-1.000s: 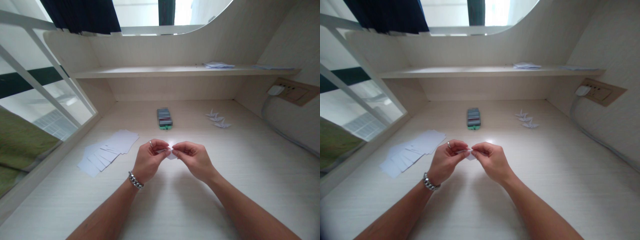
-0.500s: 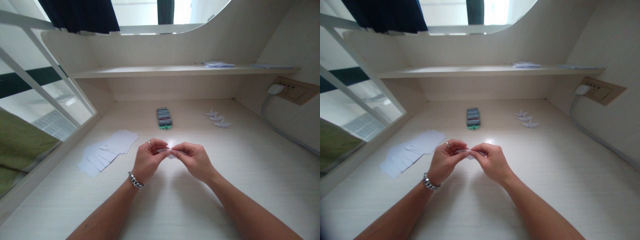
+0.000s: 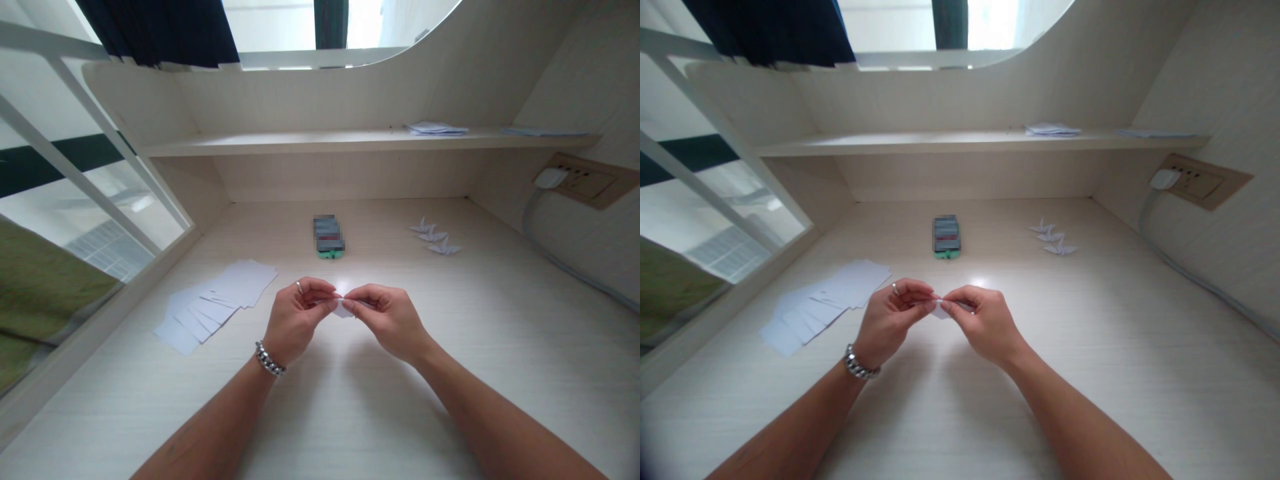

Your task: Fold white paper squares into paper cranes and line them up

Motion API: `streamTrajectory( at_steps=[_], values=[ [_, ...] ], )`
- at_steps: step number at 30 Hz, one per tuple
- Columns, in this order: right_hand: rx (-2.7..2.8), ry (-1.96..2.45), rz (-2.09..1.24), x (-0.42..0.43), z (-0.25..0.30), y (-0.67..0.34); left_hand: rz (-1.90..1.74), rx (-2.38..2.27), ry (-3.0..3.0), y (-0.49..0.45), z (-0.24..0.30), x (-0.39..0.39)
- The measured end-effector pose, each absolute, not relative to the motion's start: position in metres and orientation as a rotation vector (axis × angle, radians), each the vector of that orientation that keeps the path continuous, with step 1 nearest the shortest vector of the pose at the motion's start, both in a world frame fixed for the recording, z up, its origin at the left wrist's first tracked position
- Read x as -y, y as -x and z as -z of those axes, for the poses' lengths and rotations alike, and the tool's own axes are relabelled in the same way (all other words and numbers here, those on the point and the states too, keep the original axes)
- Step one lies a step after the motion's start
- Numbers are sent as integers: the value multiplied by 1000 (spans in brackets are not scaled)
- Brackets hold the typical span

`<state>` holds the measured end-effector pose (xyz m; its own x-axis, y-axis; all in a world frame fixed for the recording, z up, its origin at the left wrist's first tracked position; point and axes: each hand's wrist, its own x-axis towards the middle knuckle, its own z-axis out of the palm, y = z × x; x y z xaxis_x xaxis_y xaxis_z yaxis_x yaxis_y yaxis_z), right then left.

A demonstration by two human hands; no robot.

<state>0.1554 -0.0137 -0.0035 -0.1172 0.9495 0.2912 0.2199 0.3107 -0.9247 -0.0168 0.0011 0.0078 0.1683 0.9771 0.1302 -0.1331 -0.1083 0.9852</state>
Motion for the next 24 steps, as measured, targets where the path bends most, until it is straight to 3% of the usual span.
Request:
streamTrajectory(
  at_steps=[24],
  values=[
    [1546,1078,-1015,13,4,-156,-1261,-1024,-1368,14,-6,0]
  ],
)
